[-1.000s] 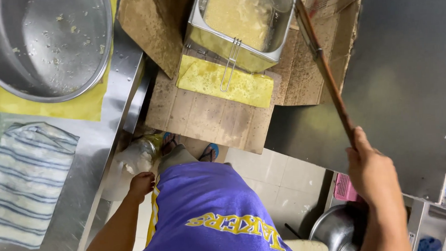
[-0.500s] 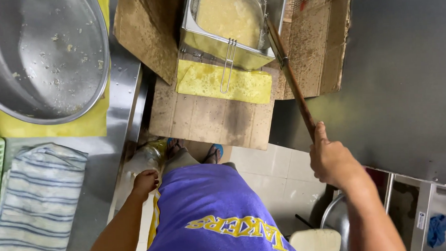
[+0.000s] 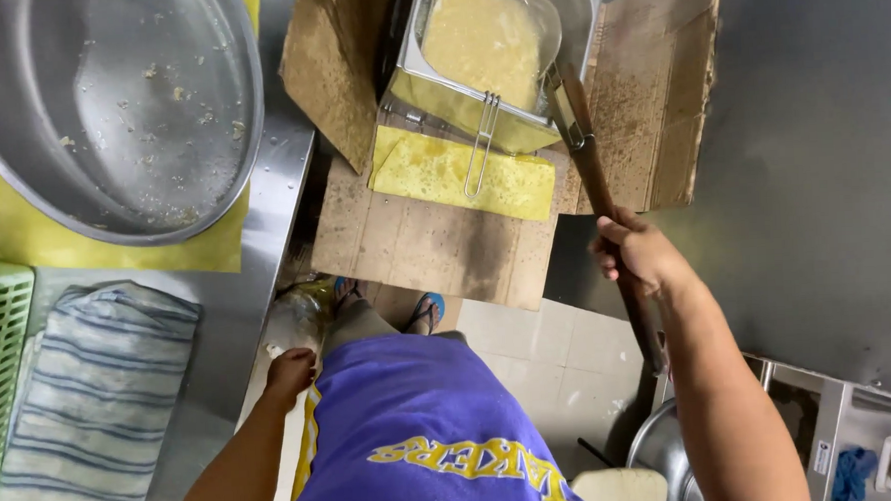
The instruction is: Frying food items in a deep fryer using a skimmer and then cleaning a stainless steel sink with a cloth.
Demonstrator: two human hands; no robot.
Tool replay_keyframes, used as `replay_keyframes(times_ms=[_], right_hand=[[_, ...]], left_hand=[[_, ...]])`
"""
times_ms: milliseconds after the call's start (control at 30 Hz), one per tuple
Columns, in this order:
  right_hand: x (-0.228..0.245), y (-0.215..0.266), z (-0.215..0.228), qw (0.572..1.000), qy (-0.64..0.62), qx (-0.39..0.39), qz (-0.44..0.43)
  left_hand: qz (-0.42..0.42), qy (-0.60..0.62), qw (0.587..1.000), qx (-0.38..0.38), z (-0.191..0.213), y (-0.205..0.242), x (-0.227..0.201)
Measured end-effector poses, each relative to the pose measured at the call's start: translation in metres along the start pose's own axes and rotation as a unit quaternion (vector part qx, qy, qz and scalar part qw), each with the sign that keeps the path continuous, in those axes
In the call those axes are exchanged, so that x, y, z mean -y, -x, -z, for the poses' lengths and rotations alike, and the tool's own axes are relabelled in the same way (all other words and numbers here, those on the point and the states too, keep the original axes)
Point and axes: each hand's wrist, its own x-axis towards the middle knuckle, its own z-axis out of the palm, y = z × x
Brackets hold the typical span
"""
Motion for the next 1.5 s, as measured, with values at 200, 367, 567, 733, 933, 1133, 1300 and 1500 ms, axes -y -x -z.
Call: replay_keyframes(times_ms=[200,367,567,733,933,1133,1300,1500], right_hand=[[0.026,0.035,0.003,0.996,-0.087,-0.016,-0.016],[0.015,0.077,0.010,0.995,-0.088,-0.042,-0.010],[0.031,0.104,0.004,0.995,0.046,-0.089,0.030],[0.054,0.121,-0.010,0.988,0.109,-0.099,0.037],[0.052,0.115,-0.005,0.985,0.149,-0.091,0.002],[0.038,0.076,-0.004,0.936,0.335,-0.110,0.014],[0.047,0.120,0.000,0.988,0.109,-0.110,0.018],[-0.002,0.081,0.020,0.952,0.274,-0.130,0.042]], left_hand=[[0.005,0.001,1.000,-0.003,-0.003,-0.013,0.009],[0.005,0.003,1.000,-0.003,-0.007,-0.012,0.007],[-0.005,-0.012,1.000,-0.012,-0.004,-0.006,-0.014],[-0.018,-0.013,1.000,-0.020,-0.006,0.000,-0.028],[-0.011,-0.009,1.000,-0.007,-0.010,0.000,-0.019],[-0.006,-0.005,1.000,-0.012,-0.016,0.003,-0.013],[0.074,0.000,0.997,-0.013,-0.014,0.034,-0.047],[-0.001,-0.031,0.999,-0.022,-0.012,0.004,-0.002]])
